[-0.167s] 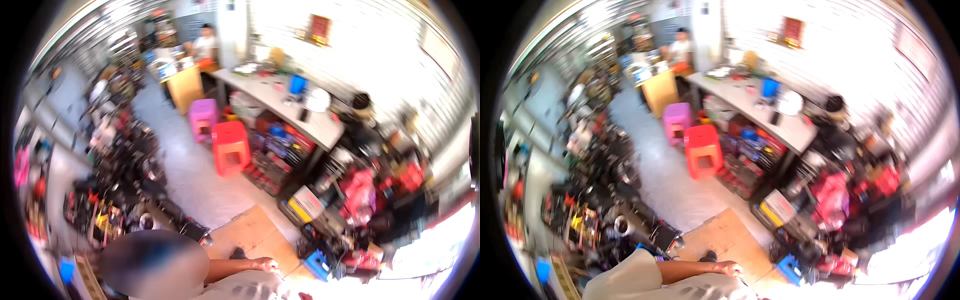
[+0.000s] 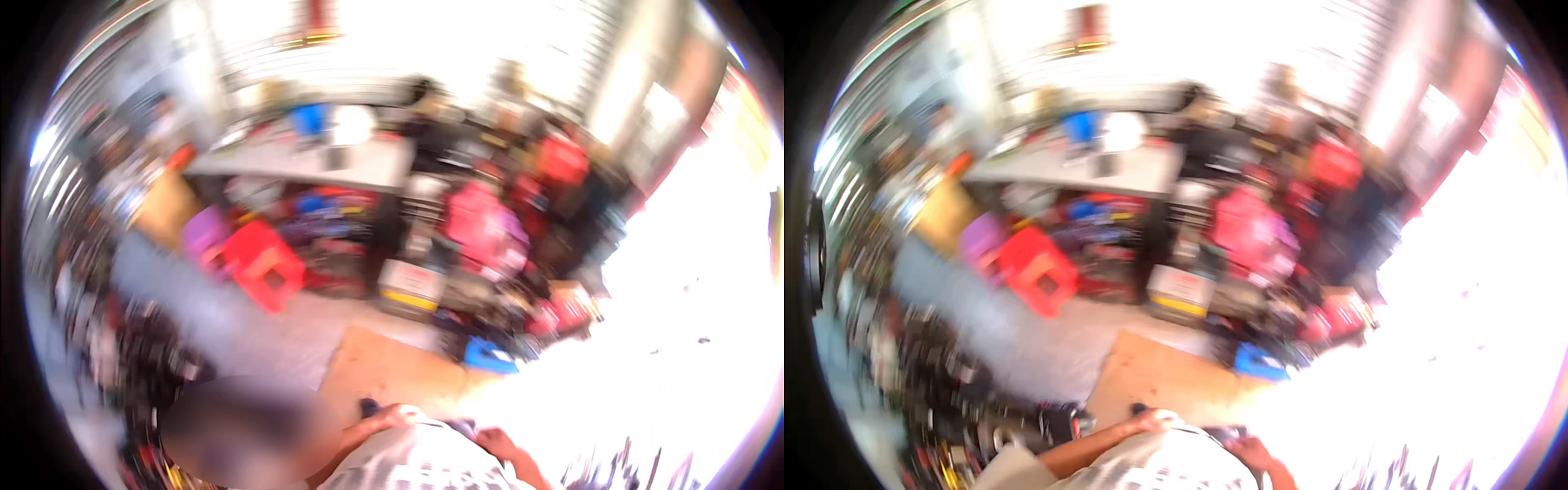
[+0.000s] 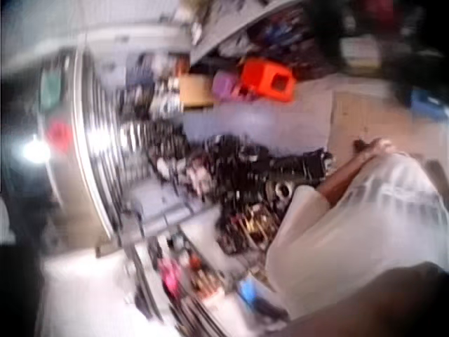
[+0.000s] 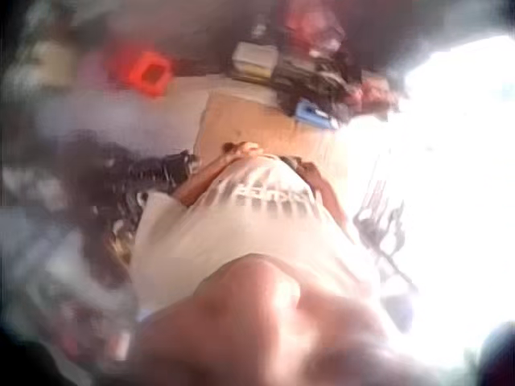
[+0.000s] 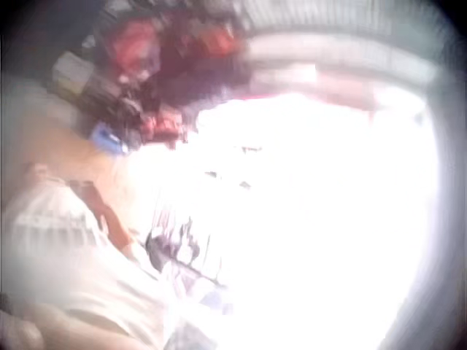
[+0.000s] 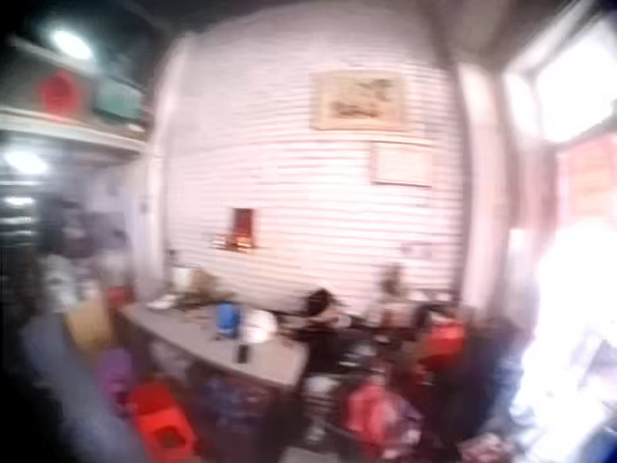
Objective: The person removes a plastic cover from the base of an electric scooter using an impact driver and a wrench.
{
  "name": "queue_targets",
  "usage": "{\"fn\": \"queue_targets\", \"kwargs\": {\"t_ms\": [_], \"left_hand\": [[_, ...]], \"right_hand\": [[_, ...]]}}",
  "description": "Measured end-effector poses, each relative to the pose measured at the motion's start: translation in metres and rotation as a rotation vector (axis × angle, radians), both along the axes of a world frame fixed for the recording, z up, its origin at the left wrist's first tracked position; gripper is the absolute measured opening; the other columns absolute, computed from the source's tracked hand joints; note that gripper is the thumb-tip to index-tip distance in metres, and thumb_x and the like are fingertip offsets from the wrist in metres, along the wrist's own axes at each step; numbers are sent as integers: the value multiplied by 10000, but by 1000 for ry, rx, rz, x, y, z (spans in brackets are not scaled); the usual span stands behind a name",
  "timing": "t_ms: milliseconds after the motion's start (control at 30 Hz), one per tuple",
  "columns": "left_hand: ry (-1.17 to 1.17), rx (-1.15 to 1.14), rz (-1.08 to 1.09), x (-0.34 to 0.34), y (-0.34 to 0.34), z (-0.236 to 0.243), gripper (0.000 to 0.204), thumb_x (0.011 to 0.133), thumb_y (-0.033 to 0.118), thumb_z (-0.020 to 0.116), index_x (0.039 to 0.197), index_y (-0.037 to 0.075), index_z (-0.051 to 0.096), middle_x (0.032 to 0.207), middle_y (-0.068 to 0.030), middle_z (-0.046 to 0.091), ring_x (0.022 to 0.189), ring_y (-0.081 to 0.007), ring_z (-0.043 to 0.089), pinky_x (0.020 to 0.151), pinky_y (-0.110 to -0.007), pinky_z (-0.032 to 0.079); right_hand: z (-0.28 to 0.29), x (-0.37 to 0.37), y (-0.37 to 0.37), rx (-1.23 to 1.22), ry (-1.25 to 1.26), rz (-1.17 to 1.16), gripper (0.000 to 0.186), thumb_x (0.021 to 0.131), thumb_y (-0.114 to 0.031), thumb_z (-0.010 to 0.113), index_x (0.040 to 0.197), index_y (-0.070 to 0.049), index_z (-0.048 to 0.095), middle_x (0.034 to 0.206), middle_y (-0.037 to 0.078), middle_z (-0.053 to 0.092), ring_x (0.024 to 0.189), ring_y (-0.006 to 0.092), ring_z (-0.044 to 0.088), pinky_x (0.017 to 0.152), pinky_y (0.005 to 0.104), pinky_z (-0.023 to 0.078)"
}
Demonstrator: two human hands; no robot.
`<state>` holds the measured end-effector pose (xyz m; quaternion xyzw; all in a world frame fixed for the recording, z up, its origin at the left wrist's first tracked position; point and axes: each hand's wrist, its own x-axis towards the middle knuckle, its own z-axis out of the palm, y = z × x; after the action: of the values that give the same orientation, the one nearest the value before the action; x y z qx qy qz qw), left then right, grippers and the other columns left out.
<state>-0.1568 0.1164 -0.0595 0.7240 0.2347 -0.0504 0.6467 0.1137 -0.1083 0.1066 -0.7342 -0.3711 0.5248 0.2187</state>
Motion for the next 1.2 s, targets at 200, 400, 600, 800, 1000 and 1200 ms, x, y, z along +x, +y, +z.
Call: {"fn": "queue_targets", "kwargs": {"t_ms": [200, 400, 600, 800, 1000, 1200], "left_hand": [[236, -85, 1, 96, 22, -26, 356, 1008, 359, 667, 883, 35, 746, 780, -65, 713, 734, -131, 638, 706, -345, 522], [304, 319, -147, 262, -78, 27, 443, 965, 414, 686, 741, 35, 734, 670, -119, 702, 650, -207, 690, 645, -394, 538], [170, 596, -279, 452, -136, 73, 403, 959, 346, 688, 729, 15, 700, 732, -192, 713, 707, -380, 709, 656, -466, 534], [157, 619, -536, 591, -173, 62, 381, 940, 338, 696, 746, 10, 701, 766, -227, 700, 746, -408, 704, 697, -486, 528], [92, 598, -680, 798, -214, 3, 345, 916, 349, 717, 865, 9, 744, 847, -223, 727, 821, -369, 724, 766, -454, 550], [385, 455, -792, 964, -233, 14, 313, 933, 314, 701, 913, 5, 743, 729, -105, 734, 665, -193, 701, 657, -368, 555]], "right_hand": [[-6, 115, -33, 6, 30, -154, 562, 996, -564, 613, 1001, -22, 760, 904, 205, 733, 880, 315, 701, 798, 443, 528], [3, 184, -177, -117, 69, -410, 511, 993, -555, 596, 1096, -94, 790, 1048, 215, 755, 1030, 375, 710, 898, 476, 535], [6, 244, -259, -106, 192, -688, 525, 996, -554, 592, 1112, -79, 784, 1057, 203, 757, 1020, 348, 713, 897, 454, 527], [-1, 308, -296, -241, 203, -946, 555, 970, -585, 596, 1060, -68, 777, 1075, 191, 754, 1047, 368, 704, 901, 455, 530], [-21, 410, -368, -236, 44, -1273, 499, 981, -526, 637, 1063, -46, 746, 957, 132, 770, 947, 286, 722, 855, 406, 542], [-53, 460, -464, -320, 95, -1793, 400, 963, -432, 698, 1041, -43, 745, 857, 61, 766, 713, 163, 712, 702, 325, 562]]}}
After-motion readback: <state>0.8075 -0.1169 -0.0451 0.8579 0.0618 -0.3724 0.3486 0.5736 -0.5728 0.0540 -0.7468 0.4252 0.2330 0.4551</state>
